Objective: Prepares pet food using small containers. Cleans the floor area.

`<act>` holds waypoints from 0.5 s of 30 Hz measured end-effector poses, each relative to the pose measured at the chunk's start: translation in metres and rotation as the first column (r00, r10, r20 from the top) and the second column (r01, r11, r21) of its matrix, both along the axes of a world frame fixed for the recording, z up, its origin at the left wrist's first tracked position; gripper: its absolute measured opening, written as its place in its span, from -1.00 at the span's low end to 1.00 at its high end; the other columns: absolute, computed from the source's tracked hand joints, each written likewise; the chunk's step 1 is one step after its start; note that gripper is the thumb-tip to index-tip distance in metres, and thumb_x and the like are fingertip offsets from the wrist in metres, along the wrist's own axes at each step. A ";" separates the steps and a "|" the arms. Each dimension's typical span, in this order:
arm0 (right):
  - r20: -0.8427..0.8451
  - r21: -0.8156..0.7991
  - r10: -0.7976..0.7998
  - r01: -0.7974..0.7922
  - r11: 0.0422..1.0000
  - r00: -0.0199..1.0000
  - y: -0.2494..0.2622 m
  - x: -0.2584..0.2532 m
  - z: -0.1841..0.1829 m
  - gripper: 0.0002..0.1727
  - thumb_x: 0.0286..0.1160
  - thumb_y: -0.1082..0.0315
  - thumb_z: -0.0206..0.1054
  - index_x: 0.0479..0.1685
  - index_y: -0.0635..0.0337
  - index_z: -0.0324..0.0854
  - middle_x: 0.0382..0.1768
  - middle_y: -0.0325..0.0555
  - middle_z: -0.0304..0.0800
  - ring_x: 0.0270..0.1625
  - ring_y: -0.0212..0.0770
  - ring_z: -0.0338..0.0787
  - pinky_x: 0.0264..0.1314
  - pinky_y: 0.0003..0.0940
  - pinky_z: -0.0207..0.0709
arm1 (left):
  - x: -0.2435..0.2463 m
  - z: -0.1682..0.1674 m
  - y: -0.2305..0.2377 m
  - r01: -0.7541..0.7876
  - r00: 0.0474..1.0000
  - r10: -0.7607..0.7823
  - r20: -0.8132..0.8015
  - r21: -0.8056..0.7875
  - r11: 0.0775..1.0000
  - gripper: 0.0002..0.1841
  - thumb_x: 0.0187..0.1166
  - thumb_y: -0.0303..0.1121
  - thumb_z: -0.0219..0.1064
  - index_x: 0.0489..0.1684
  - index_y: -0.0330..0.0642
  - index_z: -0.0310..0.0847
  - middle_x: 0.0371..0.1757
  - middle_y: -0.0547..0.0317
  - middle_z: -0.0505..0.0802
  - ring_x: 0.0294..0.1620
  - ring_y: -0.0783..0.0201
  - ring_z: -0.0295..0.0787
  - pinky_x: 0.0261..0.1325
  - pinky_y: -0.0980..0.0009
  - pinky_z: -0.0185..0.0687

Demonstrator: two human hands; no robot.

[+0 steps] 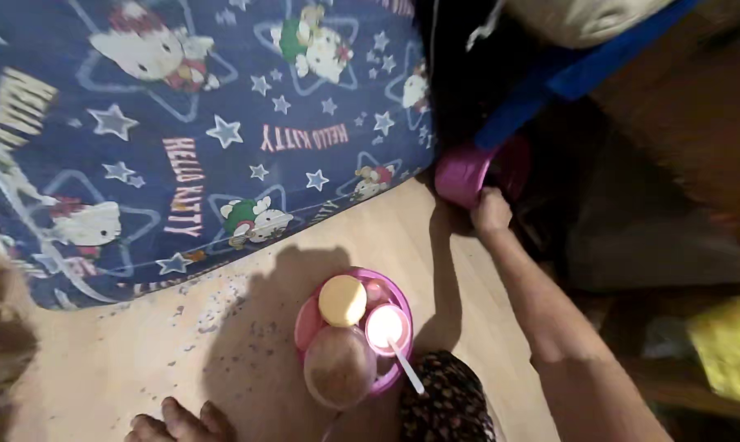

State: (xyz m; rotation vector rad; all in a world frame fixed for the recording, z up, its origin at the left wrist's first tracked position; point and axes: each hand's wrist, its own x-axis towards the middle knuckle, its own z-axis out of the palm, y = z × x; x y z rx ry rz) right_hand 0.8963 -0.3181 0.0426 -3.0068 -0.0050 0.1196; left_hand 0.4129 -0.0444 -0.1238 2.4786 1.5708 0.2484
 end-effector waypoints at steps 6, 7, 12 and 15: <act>-0.145 -0.126 0.098 -0.117 0.985 0.985 -0.060 -0.138 0.022 -0.60 0.57 0.51 0.27 0.37 0.40 0.54 0.48 0.42 0.52 0.09 0.48 0.79 0.06 0.42 0.62 | -0.002 0.008 0.002 0.056 0.998 -0.055 0.008 -0.146 0.988 -0.28 0.82 -0.05 -0.07 0.84 -0.41 -0.02 0.80 -0.63 0.00 0.86 -0.51 -0.22 0.74 -0.48 -0.33; -0.180 -0.172 0.173 -0.205 0.964 0.968 -0.069 -0.159 0.025 -0.62 0.58 0.52 0.25 0.36 0.41 0.55 0.48 0.42 0.52 0.06 0.46 0.80 0.03 0.38 0.64 | -0.003 0.016 0.004 0.078 0.997 -0.076 0.018 -0.215 0.973 -0.25 0.80 -0.05 0.02 0.84 -0.40 -0.05 0.81 -0.63 -0.07 0.86 -0.52 -0.29 0.73 -0.50 -0.36; -0.319 -0.172 0.360 -0.427 0.888 0.877 -0.098 -0.246 0.036 -0.64 0.71 0.56 0.05 0.38 0.45 0.55 0.46 0.43 0.54 0.16 0.50 0.76 0.15 0.40 0.57 | -0.038 0.082 0.016 0.281 0.940 -0.095 0.327 -0.587 0.759 -0.51 0.68 -0.24 0.33 0.45 -0.41 0.57 0.66 -0.63 0.31 0.71 -0.55 0.11 0.66 -0.33 0.11; -0.320 0.009 0.314 -0.329 0.944 0.894 -0.115 -0.250 0.047 -0.46 0.70 0.22 0.32 0.56 0.33 0.46 0.38 0.43 0.64 0.29 0.52 0.71 0.28 0.49 0.47 | -0.090 0.119 0.009 0.418 0.882 -0.194 0.430 -0.522 0.743 -0.55 0.72 -0.33 0.20 0.47 -0.44 0.54 0.60 -0.59 0.45 0.70 -0.51 0.21 0.71 -0.26 0.12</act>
